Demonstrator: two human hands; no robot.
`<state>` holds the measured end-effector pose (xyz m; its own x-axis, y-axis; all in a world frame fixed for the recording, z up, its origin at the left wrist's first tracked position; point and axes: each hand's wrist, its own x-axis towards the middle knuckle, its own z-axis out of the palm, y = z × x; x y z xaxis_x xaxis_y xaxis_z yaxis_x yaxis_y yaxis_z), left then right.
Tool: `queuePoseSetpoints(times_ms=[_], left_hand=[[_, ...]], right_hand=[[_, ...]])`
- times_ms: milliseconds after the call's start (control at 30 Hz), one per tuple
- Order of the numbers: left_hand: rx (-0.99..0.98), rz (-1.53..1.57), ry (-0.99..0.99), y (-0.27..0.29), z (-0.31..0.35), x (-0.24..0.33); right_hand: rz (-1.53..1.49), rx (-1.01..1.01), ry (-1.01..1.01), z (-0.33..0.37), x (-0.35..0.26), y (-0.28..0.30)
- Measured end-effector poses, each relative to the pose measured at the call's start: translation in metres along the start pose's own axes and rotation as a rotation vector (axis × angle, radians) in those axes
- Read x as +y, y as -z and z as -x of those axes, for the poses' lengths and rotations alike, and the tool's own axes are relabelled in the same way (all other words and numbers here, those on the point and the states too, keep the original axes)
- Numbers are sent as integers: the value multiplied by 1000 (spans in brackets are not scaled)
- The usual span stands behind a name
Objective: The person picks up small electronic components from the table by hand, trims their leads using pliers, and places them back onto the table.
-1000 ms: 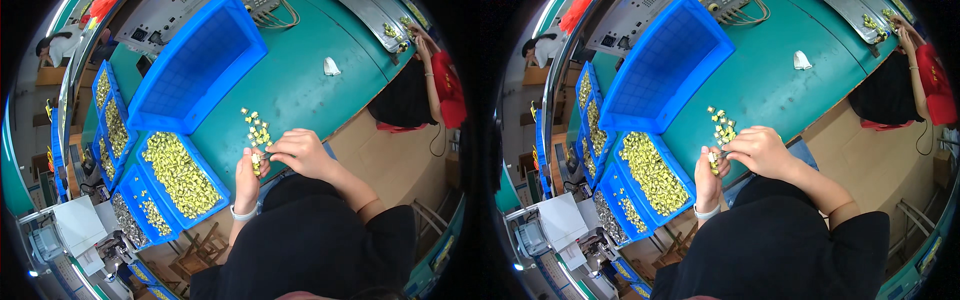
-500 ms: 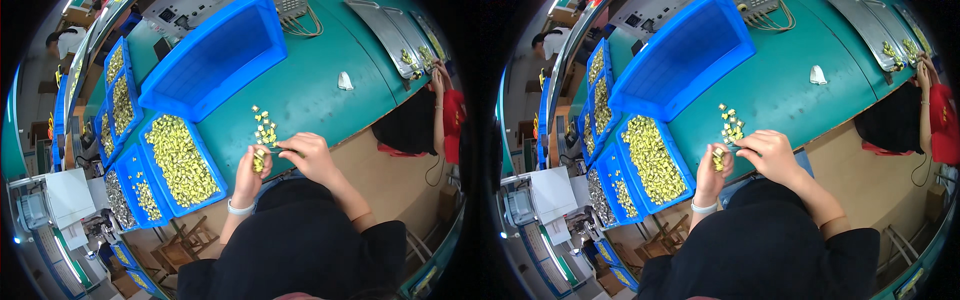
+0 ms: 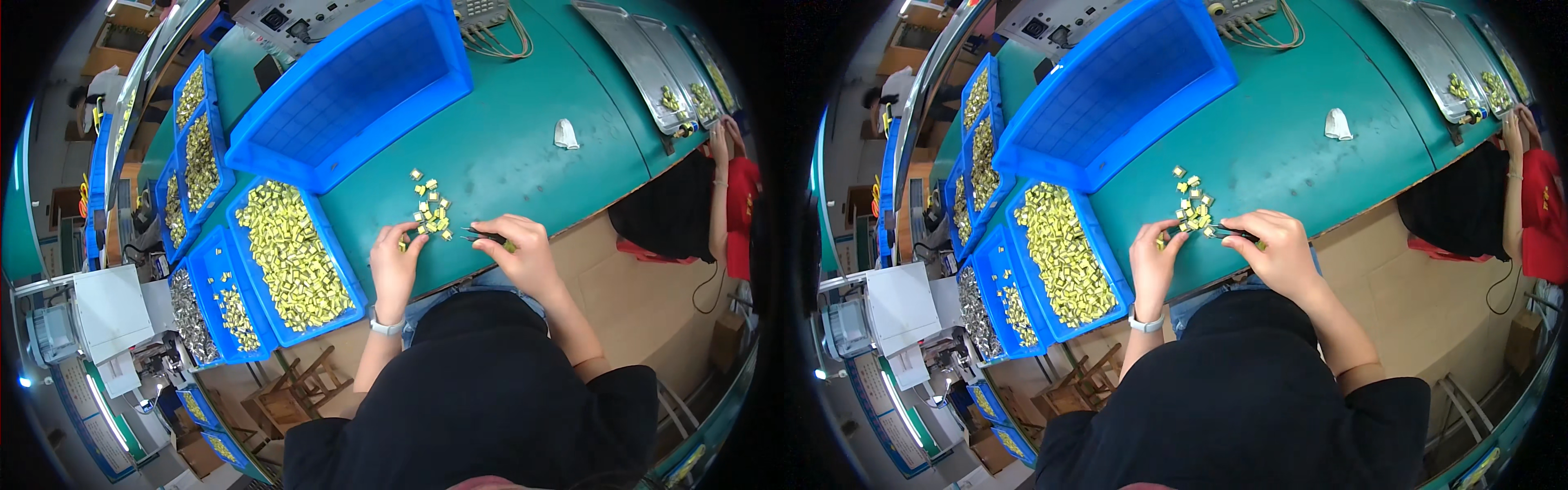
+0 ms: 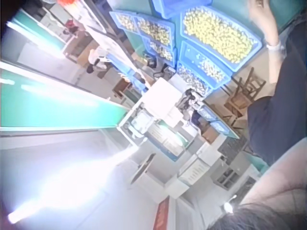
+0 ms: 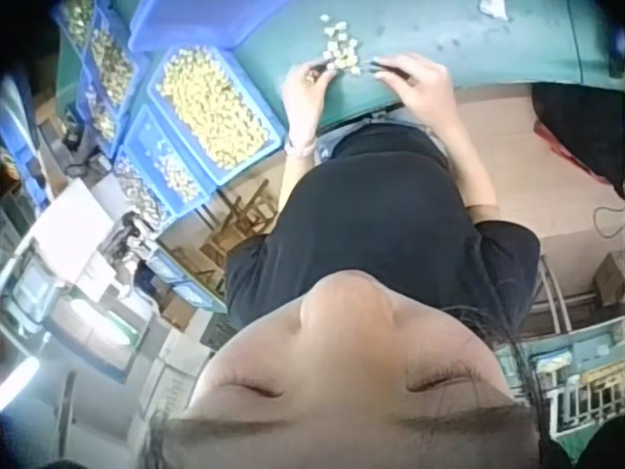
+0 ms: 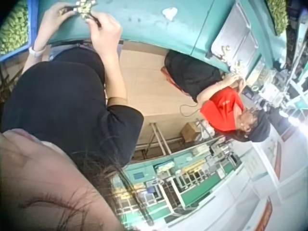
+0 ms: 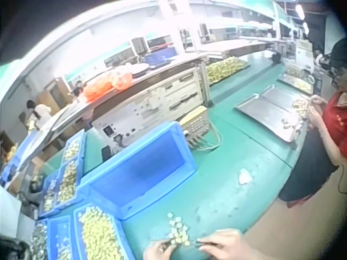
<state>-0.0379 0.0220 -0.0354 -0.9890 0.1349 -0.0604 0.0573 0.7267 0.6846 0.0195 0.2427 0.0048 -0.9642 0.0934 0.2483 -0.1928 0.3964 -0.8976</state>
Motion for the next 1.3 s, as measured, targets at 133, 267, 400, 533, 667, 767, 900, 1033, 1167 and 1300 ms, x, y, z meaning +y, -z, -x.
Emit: queuePoseSetpoints(times_ms=[133,267,400,533,667,767,900,1033,1167,1300], left_hand=[[33,-109,-5,-14,2,3],[93,-192,3,-19,8,6],[109,-209,4,-20,8,2],[45,-85,-1,-19,6,-33],[-338,1005,526,7,6,-17],[-476,1406,509,11,11,-9],[-520,1549,421,17,18,4],[-492,1504,370,24,24,16],[-450,1445,322,26,27,23],[-386,1344,257,23,30,23]], right_hand=[[-15,8,-29,1,1,1],[-27,8,-35,2,3,3],[-19,13,-25,3,5,3],[-32,10,-39,3,6,0],[-55,-6,-40,3,5,-3],[-66,-35,-2,1,1,-9],[-65,-80,34,0,-4,-14],[-76,-63,60,0,-7,-18],[-75,-50,62,1,-10,-23],[-69,-58,52,0,-13,-25]])
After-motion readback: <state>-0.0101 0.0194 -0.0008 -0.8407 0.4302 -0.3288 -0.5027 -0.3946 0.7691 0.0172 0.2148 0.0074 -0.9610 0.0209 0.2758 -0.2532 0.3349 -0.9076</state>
